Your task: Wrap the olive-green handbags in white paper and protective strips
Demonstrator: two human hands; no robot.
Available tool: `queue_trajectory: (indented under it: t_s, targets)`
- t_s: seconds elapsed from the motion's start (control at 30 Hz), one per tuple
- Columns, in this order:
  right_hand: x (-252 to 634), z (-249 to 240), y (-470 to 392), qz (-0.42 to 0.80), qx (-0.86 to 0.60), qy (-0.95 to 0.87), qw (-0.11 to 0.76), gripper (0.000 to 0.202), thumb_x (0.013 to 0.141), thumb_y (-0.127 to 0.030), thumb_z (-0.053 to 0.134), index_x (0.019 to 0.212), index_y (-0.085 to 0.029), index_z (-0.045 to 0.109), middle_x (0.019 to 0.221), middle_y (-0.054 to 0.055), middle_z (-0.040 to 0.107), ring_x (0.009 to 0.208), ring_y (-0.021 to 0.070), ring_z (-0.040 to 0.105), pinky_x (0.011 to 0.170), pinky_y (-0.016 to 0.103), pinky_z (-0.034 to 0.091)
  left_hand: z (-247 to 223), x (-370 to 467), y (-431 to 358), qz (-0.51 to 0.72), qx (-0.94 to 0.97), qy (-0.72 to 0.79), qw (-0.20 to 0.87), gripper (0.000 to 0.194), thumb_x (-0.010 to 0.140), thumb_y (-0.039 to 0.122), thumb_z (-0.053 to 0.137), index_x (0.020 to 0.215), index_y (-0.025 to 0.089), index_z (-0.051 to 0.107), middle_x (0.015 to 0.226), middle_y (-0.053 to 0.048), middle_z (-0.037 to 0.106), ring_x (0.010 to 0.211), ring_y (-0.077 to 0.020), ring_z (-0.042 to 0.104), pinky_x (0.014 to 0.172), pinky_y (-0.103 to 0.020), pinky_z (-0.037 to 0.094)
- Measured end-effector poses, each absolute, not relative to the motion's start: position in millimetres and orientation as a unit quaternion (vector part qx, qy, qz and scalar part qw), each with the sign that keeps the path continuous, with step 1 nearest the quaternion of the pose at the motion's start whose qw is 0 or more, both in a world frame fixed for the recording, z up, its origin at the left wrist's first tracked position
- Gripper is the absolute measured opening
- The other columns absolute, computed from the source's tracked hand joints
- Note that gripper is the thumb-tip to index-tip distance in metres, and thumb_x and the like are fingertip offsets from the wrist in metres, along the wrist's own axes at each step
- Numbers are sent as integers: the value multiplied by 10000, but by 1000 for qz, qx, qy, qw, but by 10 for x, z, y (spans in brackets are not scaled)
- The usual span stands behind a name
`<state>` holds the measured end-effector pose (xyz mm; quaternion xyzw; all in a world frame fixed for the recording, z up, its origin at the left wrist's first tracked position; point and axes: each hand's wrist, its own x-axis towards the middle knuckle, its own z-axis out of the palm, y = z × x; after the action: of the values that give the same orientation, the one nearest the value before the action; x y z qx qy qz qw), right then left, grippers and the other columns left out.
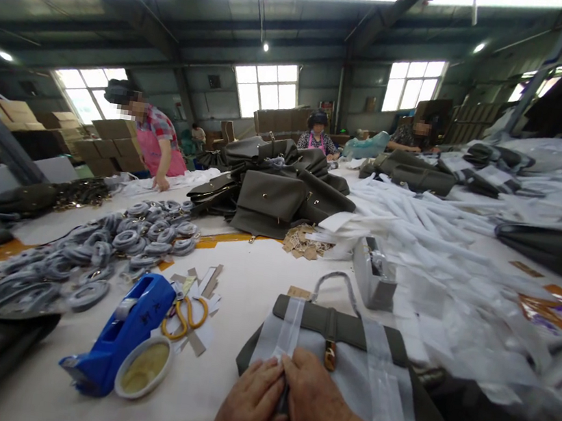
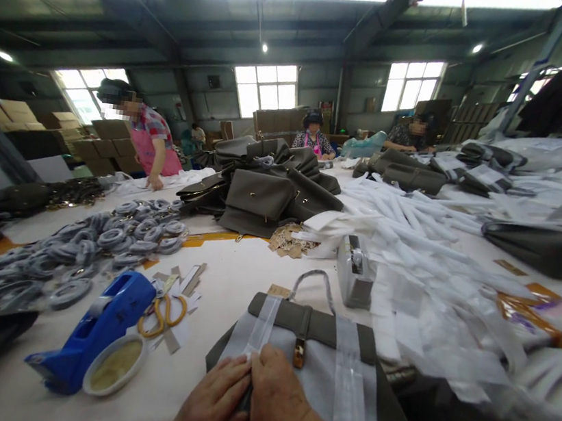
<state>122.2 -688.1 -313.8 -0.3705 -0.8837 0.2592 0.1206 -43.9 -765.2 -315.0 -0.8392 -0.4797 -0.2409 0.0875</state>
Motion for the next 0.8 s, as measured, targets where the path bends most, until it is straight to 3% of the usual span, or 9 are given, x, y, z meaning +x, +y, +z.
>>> queue_trajectory:
  t_s: [0.23,0.37,0.43,0.6,0.7,0.8]
  targets:
    - [1342,-3100,-6811,259,-371,-881,139,537,793,18,445,1281,-93,639,1145,158,670,1080,259,594,1041,397,475,-3186,-470,-7679,-224,-835,-496,84,416,984,341,556,1343,135,590,1309,-140,688,1265,-279,630,1033,-432,590]
    - [1455,-2944,-6735,323,-392,-837,203,496,792,13,429,1205,-134,661,1060,117,679,1007,218,620,956,338,515,-3168,-434,-7697,-230,-827,-509,67,402,962,299,567,1329,137,591,1299,-143,691,1253,-291,636,1017,-458,599]
    - [1485,-2851,-6728,331,-359,-844,222,490,814,11,405,1190,-158,670,1120,110,675,1055,202,610,992,326,496,-3158,-429,-7697,-221,-827,-513,60,420,943,269,582,1344,142,581,1309,-142,685,1260,-290,631,1024,-465,596]
    - [1476,-2796,-6750,238,-289,-922,99,453,884,-70,487,1276,-200,673,1306,117,657,1187,259,568,1101,441,419,-3141,-437,-7699,-194,-828,-524,45,495,925,268,602,1402,150,539,1376,-137,644,1290,-280,608,1038,-452,590]
    - [1469,-2788,-6750,176,-304,-935,38,381,909,-131,533,1252,-190,689,1280,135,670,1159,303,582,1100,538,398,-3158,-438,-7706,-204,-830,-515,71,431,958,313,566,1350,137,580,1344,-149,661,1278,-279,615,1024,-443,597]
    - [1534,-2651,-6729,169,-303,-937,31,294,888,-111,538,1098,-172,736,1167,127,699,1093,296,599,1053,499,438,-3198,-448,-7691,-209,-828,-508,111,388,981,334,524,1302,135,614,1298,-145,684,1251,-266,633,1001,-416,607]
